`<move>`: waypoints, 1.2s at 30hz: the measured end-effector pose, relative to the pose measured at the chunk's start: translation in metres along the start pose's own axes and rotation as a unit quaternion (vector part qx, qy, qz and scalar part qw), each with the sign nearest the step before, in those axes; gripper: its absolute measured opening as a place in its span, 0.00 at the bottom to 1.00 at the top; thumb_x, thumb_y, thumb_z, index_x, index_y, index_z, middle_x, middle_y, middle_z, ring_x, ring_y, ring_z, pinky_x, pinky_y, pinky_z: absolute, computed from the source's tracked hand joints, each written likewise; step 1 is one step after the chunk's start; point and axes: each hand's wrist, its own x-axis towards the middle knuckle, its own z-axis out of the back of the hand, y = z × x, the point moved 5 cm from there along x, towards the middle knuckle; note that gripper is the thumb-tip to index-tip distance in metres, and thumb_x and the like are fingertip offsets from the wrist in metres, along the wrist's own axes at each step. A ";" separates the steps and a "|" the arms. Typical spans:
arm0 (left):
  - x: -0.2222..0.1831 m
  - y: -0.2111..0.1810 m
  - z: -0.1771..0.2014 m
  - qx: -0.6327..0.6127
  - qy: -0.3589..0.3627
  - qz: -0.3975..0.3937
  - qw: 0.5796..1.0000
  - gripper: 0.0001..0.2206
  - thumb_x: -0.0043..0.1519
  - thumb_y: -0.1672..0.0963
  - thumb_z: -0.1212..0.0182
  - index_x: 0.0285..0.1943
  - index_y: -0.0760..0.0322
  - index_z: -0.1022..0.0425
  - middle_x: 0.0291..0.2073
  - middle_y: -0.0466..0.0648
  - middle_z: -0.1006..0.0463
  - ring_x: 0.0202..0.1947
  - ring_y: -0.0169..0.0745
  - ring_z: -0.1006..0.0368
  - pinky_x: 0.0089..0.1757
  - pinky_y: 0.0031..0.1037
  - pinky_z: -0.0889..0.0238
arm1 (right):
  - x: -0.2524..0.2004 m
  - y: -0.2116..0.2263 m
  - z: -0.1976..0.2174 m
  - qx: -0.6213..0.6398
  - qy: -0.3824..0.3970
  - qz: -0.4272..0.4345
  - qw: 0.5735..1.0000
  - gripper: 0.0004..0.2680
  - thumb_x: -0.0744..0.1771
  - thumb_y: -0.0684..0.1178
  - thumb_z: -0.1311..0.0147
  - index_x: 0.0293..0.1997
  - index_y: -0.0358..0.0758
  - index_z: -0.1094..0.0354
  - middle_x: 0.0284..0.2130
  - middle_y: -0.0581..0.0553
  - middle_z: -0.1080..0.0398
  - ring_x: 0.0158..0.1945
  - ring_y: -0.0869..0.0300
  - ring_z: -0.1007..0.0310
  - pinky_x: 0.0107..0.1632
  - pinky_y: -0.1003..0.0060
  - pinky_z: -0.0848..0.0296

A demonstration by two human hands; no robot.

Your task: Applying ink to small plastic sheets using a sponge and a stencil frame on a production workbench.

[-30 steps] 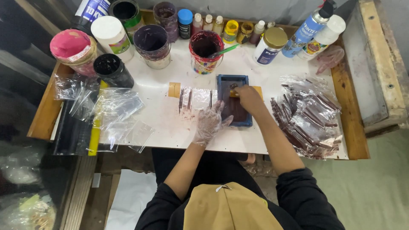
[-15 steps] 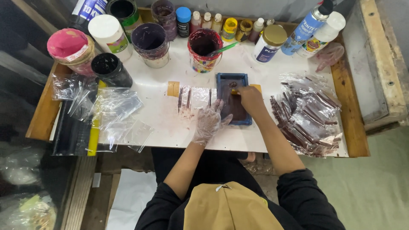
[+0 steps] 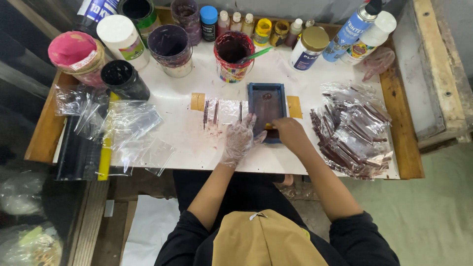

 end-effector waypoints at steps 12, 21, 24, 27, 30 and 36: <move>0.005 -0.006 0.013 0.021 -0.022 -0.033 0.999 0.37 0.50 0.35 0.44 0.66 0.46 0.26 0.52 0.40 0.20 0.37 0.45 0.23 0.32 0.38 0.32 | 0.057 -0.035 -0.042 -0.073 -0.155 0.002 0.985 0.05 0.69 0.43 0.50 0.42 0.42 0.26 0.28 0.45 0.28 0.39 0.53 0.24 0.50 0.62 0.28; 0.007 -0.004 0.016 0.007 0.057 -0.022 0.998 0.38 0.49 0.36 0.41 0.68 0.47 0.28 0.56 0.41 0.21 0.41 0.45 0.22 0.34 0.39 0.31 | -0.020 0.023 -0.006 -0.089 -0.057 0.017 0.994 0.04 0.68 0.39 0.48 0.42 0.43 0.28 0.30 0.48 0.28 0.40 0.59 0.26 0.53 0.66 0.30; 0.010 -0.003 0.017 0.006 0.062 -0.018 0.998 0.40 0.46 0.36 0.40 0.68 0.47 0.28 0.56 0.41 0.21 0.40 0.45 0.22 0.33 0.39 0.31 | -0.003 -0.003 -0.015 -0.015 -0.054 -0.015 0.998 0.06 0.67 0.37 0.48 0.42 0.41 0.26 0.30 0.44 0.26 0.40 0.53 0.24 0.52 0.60 0.28; 0.007 -0.003 0.015 -0.004 0.036 -0.016 0.999 0.38 0.48 0.35 0.41 0.67 0.47 0.27 0.54 0.40 0.21 0.38 0.46 0.22 0.31 0.39 0.33 | 0.025 -0.019 -0.015 -0.029 -0.087 -0.018 0.996 0.05 0.69 0.41 0.51 0.40 0.41 0.26 0.29 0.44 0.26 0.41 0.50 0.24 0.52 0.57 0.28; 0.006 -0.002 0.015 -0.005 0.027 -0.014 1.000 0.37 0.50 0.35 0.43 0.66 0.46 0.27 0.55 0.40 0.20 0.39 0.45 0.22 0.33 0.38 0.32 | 0.061 -0.043 -0.023 -0.031 -0.107 -0.026 0.993 0.06 0.70 0.42 0.51 0.43 0.39 0.26 0.29 0.43 0.26 0.39 0.52 0.24 0.50 0.61 0.28; 0.004 -0.004 0.012 0.019 0.020 -0.017 0.999 0.36 0.51 0.34 0.47 0.66 0.45 0.26 0.55 0.39 0.20 0.39 0.46 0.22 0.33 0.39 0.33 | 0.063 -0.039 -0.041 -0.048 -0.147 -0.024 0.988 0.06 0.70 0.45 0.51 0.42 0.41 0.26 0.29 0.44 0.26 0.40 0.52 0.24 0.50 0.61 0.28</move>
